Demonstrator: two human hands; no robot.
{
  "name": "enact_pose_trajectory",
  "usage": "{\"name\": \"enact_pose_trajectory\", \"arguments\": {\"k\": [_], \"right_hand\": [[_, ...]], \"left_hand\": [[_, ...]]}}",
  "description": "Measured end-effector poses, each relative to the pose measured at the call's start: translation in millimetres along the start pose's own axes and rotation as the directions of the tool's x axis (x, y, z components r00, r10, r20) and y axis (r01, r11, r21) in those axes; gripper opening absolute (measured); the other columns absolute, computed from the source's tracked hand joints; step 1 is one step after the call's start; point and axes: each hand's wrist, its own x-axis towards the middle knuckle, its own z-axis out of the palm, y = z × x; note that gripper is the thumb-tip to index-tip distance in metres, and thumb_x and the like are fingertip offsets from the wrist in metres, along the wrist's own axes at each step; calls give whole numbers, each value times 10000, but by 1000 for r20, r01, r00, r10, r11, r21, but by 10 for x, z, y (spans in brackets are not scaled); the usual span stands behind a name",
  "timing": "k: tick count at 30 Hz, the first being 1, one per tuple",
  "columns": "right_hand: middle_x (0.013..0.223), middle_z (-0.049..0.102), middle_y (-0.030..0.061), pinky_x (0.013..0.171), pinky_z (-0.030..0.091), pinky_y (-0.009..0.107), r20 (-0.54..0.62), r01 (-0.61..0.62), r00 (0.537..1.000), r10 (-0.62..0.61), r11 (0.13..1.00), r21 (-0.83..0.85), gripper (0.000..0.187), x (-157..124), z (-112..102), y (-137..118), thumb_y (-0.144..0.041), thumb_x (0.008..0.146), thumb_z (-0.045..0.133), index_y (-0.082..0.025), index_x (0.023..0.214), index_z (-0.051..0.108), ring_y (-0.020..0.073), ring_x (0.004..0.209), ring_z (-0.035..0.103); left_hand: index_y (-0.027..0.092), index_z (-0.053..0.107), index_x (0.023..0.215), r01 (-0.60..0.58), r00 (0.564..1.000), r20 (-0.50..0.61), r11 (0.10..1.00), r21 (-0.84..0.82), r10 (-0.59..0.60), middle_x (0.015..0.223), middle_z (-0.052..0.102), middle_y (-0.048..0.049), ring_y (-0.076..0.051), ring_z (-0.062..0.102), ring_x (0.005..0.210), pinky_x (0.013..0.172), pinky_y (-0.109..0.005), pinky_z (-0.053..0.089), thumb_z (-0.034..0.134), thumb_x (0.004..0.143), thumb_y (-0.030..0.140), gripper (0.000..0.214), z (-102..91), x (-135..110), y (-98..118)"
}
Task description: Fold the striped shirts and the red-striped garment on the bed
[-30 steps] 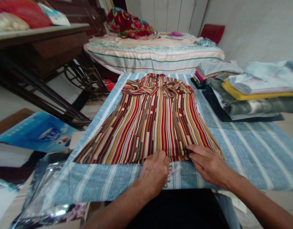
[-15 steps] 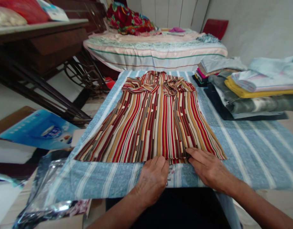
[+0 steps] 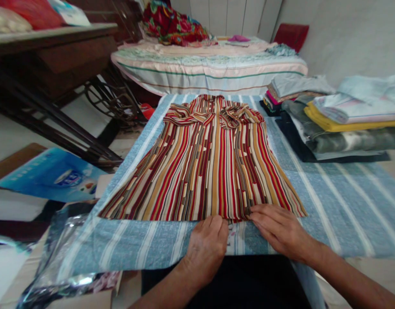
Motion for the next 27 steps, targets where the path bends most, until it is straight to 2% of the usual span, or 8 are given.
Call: {"name": "enact_pose_trajectory", "arguments": {"k": [4, 10, 13, 17, 22, 27], "right_hand": [[1004, 652, 94, 831, 524, 346, 7, -45, 999, 45, 999, 4, 221, 101, 17, 16, -155, 891, 471, -137, 1075, 592, 176, 927, 611], [1036, 633, 105, 826, 531, 389, 89, -9, 996, 8, 1000, 16, 181, 218, -17, -9, -217, 890, 484, -151, 972, 631, 206, 957, 605], [1017, 641, 100, 830, 530, 366, 56, -5, 998, 4, 999, 34, 180, 220, -23, 16, -154, 891, 461, -145, 958, 627, 192, 950, 607], [1036, 638, 99, 867, 512, 344, 25, 9, 1000, -10, 998, 64, 208, 181, -45, 59, -119, 892, 441, -139, 1031, 595, 175, 981, 596], [1148, 605, 109, 934, 465, 379, 41, 61, 997, -59, 997, -44, 206, 95, -70, 33, -104, 890, 425, -153, 975, 607, 211, 1119, 530], [1195, 574, 163, 928, 456, 410, 6, 79, 997, -79, 986, -145, 175, 29, -42, -9, -103, 860, 480, -116, 968, 616, 272, 1186, 479]], "left_hand": [[155, 529, 861, 12, 1000, -6, 1000, -4, -12, 752, 508, -25, -167, 505, 667, 591, -297, 462, 410, 829, 75, 147, -4, -4, 10], [155, 526, 863, 15, 1000, 6, 1000, -17, -15, 759, 507, -28, -180, 510, 669, 589, -318, 470, 407, 817, 68, 154, -37, 12, 15], [155, 527, 870, 9, 1000, 18, 1000, -16, -9, 757, 505, -29, -187, 513, 671, 591, -328, 471, 399, 823, 66, 163, -71, 76, 30], [161, 519, 816, -25, 999, 29, 1000, 14, 25, 731, 491, -23, -190, 508, 659, 574, -325, 457, 425, 827, 74, 129, -95, 218, 62], [170, 499, 751, -88, 996, 10, 996, 29, 88, 730, 491, -27, -194, 496, 663, 586, -333, 445, 461, 825, 89, 117, -62, 347, 95], [174, 512, 779, -86, 996, 3, 996, -11, 86, 742, 494, -25, -192, 487, 667, 594, -335, 437, 479, 826, 97, 96, -74, 338, 86]]}}
